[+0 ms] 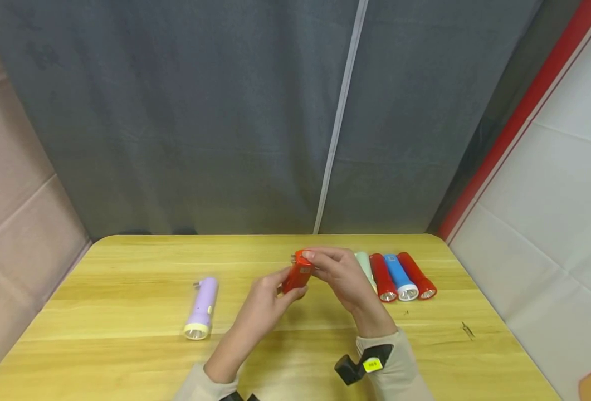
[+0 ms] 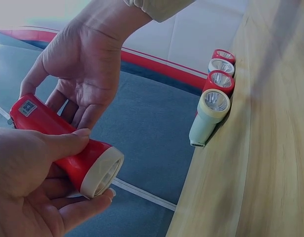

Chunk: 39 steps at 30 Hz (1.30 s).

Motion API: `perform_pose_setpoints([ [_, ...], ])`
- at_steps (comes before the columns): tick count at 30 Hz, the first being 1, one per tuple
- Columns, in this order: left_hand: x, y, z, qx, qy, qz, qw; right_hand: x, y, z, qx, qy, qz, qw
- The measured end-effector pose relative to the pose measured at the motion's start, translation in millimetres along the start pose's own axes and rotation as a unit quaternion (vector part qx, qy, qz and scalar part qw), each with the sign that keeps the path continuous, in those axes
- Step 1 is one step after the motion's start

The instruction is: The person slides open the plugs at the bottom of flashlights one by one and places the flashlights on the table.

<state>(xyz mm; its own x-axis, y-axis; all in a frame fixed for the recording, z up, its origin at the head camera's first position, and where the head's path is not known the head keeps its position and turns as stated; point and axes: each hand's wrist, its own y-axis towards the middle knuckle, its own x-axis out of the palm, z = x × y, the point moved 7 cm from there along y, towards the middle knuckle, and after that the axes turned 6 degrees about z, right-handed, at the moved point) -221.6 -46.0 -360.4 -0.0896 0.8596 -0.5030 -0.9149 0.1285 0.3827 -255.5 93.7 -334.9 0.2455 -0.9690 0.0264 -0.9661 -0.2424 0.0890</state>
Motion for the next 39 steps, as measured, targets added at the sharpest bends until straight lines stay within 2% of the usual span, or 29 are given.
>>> perform_pose_setpoints([
  [25, 1.0, 1.1, 1.0, 0.017, 0.006, 0.002, 0.9998, 2.0, 1.2, 0.2, 0.004, -0.007, -0.003, 1.0],
  [36, 2.1, 1.3, 1.8, 0.007, 0.002, -0.008, 0.9999, 2.5, 0.9, 0.9, 0.007, 0.008, -0.004, 1.0],
  [39, 4.2, 1.3, 1.7, -0.001, -0.002, -0.021, 0.9998, 2.4, 0.8, 0.8, 0.006, 0.013, -0.004, 1.0],
])
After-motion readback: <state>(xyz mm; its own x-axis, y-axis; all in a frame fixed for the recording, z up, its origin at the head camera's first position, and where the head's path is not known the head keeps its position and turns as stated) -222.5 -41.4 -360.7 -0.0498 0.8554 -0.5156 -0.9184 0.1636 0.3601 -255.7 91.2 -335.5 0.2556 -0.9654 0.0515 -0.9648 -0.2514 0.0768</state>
